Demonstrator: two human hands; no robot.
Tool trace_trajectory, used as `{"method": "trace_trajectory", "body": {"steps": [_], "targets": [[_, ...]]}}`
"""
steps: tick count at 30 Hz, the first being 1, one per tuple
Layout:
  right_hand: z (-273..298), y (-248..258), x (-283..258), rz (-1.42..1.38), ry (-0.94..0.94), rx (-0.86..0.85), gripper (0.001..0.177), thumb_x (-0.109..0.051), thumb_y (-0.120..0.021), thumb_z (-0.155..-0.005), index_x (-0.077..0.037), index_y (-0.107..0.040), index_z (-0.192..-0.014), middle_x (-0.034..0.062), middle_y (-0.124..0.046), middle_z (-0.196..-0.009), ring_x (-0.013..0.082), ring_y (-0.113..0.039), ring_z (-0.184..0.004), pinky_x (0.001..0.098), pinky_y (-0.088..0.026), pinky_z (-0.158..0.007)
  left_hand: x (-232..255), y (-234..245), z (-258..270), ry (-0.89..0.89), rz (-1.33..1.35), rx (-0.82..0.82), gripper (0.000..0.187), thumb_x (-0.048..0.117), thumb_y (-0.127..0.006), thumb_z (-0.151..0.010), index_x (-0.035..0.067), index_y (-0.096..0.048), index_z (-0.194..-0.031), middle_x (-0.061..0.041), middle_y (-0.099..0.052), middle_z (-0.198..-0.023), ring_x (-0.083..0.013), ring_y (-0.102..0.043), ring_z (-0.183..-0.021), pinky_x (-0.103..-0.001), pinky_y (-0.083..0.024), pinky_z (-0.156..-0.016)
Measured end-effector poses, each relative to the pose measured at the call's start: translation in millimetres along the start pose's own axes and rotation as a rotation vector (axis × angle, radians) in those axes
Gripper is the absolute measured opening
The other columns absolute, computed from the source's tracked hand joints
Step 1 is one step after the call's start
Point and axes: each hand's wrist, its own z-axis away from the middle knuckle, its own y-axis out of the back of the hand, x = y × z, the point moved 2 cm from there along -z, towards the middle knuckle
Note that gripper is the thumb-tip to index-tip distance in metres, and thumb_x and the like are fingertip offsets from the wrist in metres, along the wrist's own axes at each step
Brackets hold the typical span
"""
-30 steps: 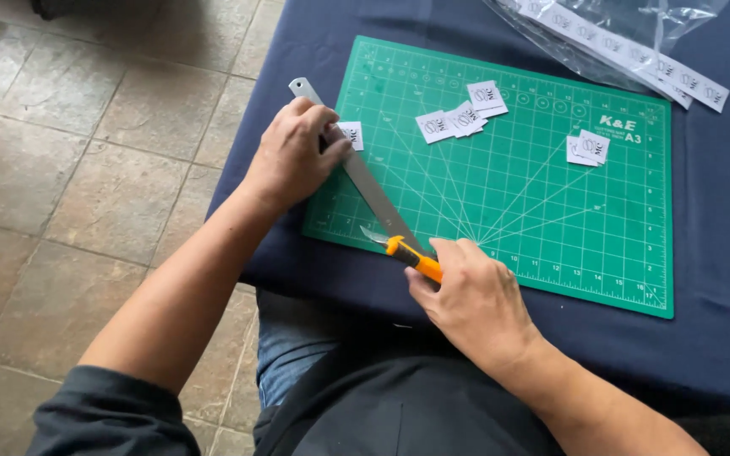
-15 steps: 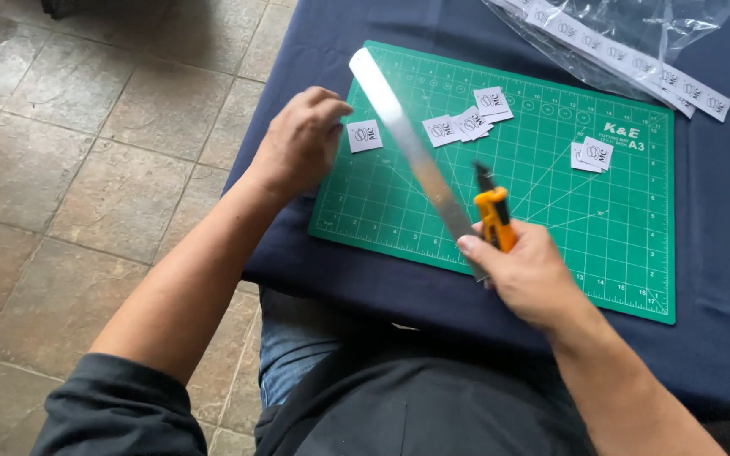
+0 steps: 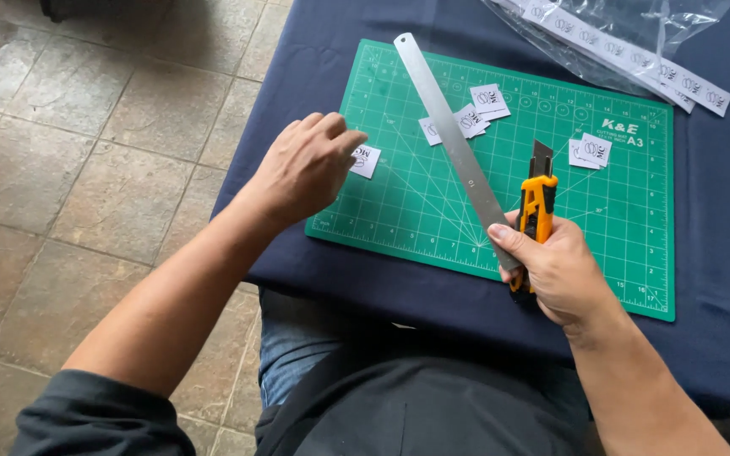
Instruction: Using a utility knife and a metal ruler to cut printed labels on a green cutting mat.
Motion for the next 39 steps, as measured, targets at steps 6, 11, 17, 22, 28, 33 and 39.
{"method": "trace_trajectory", "body": {"steps": [6,11,17,22,28,33,39], "targets": [[-0.4,-3.9,0.2,-0.016,0.006,-0.004,0.023,-0.003,-0.079,-0.092,0.014,-0.066,-0.101,0.017,-0.055,-0.057,0.0249,-0.057,-0.04,0.0338,-0.048,-0.04,-0.2,-3.0,-5.4,-0.051,0.17,-0.087,0.029,0.016,-0.073,-0.093,0.015,-0.069,-0.122,-0.009,-0.064,-0.12,-0.0348,-0.061,-0.115,-0.047,-0.051,-0.09],[0.2,-6.5,-3.6,-0.072,0.01,0.005,0.022,-0.001,-0.079,-0.091,0.015,-0.067,-0.1,0.0159,-0.054,-0.054,0.0235,-0.057,-0.038,0.0336,-0.049,-0.039,-0.9,-32.9,-9.2,0.105,-0.001,0.143,0.045,0.046,-0.082,-0.09,0.014,-0.068,-0.12,-0.008,-0.058,-0.092,-0.0323,-0.062,-0.085,-0.045,-0.051,-0.073],[-0.2,2.2,4.4,-0.016,0.022,-0.01,0.021,-0.003,-0.078,-0.092,0.013,-0.067,-0.099,0.017,-0.054,-0.055,0.0246,-0.058,-0.039,0.0344,-0.048,-0.037,-16.0,-12.3,-3.5,0.06,0.036,0.184,0.026,0.034,-0.077,-0.095,0.021,-0.066,-0.115,0.001,-0.055,-0.088,-0.027,-0.061,-0.084,-0.041,-0.051,-0.071],[-0.5,-5.8,4.2,-0.047,-0.004,-0.032,0.025,-0.005,-0.078,-0.093,0.015,-0.067,-0.104,0.0222,-0.062,-0.062,0.0268,-0.065,-0.047,0.039,-0.059,-0.044,-15.5,-14.5,3.6,-0.011,0.192,0.001,0.022,0.032,-0.077,-0.095,0.022,-0.074,-0.114,-0.001,-0.064,-0.135,-0.0324,-0.053,-0.136,-0.05,-0.045,-0.107],[-1.9,-15.3,-3.0,-0.005,-0.005,-0.045,0.029,-0.007,-0.079,-0.092,0.015,-0.066,-0.106,0.022,-0.065,-0.068,0.0273,-0.069,-0.051,0.0412,-0.062,-0.045,-5.5,-40.3,-10.2,0.174,0.156,0.102,0.039,0.048,-0.087,-0.086,0.019,-0.066,-0.102,-0.001,-0.059,-0.118,-0.0305,-0.057,-0.124,-0.051,-0.046,-0.103],[2.7,-17.6,-12.8,0.067,0.0,-0.048,0.034,-0.007,-0.08,-0.091,0.015,-0.067,-0.114,0.0212,-0.066,-0.068,0.0251,-0.068,-0.049,0.0392,-0.061,-0.045,-26.5,-35.0,-2.4,0.182,0.176,0.242,0.026,0.04,-0.081,-0.095,0.022,-0.063,-0.101,0.002,-0.059,-0.105,-0.0263,-0.065,-0.102,-0.043,-0.051,-0.085],[7.5,-20.6,-27.1,0.327,0.048,-0.078,0.061,-0.007,-0.089,-0.077,-0.002,-0.069,-0.135,0.0132,-0.063,-0.066,0.021,-0.068,-0.049,0.0326,-0.059,-0.047,-27.4,-23.3,1.5,0.104,0.208,0.228,0.025,0.027,-0.085,-0.089,0.023,-0.07,-0.109,0.004,-0.067,-0.113,-0.0237,-0.065,-0.112,-0.04,-0.051,-0.086]]}}
